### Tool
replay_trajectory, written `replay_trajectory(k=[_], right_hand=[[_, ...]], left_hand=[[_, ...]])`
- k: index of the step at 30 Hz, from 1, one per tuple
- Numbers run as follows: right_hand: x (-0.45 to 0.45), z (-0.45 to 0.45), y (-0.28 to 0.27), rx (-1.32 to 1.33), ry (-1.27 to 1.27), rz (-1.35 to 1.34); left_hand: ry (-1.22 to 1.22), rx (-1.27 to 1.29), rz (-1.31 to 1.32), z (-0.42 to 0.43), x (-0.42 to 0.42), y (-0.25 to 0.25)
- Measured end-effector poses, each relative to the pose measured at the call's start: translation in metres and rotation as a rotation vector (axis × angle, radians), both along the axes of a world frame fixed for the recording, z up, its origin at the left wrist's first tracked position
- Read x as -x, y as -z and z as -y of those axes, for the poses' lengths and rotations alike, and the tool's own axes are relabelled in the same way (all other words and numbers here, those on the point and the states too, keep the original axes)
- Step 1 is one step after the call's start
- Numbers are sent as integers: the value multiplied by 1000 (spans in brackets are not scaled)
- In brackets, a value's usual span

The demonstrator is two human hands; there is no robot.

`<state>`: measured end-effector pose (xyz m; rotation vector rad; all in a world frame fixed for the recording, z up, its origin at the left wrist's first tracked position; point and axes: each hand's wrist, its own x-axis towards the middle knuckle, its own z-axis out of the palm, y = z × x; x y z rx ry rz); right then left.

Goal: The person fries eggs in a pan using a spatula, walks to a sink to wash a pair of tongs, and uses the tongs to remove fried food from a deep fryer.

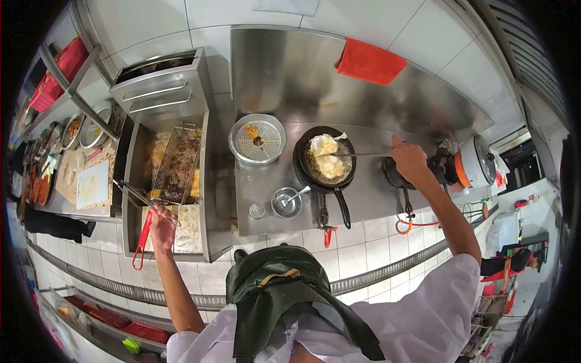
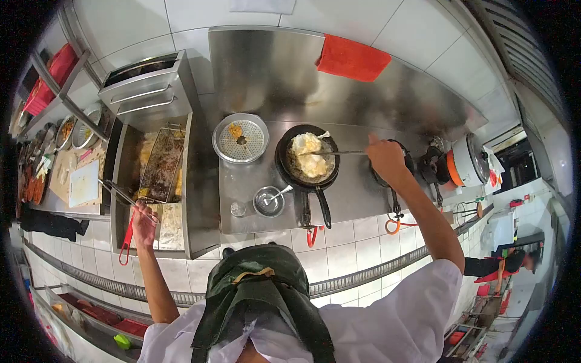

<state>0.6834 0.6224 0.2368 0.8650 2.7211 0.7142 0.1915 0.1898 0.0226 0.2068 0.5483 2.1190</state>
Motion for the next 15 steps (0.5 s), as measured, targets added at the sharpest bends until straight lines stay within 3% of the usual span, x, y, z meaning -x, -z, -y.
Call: replay_trajectory(k=[4,8,12,15], right_hand=[[-4,-14,-16,-47,166,38],[-25,-50,27,-26,105,-112],[-63,-50,53,68,247,-192],[-65,-32,30,122,297,-230]], left_hand=[[5,-27,-18,1,1,-4],[18,-47,-23,0,1,-4],[-32,-22,-42,3,-1,-8],[-47,-21,-36,4,-4,-12]])
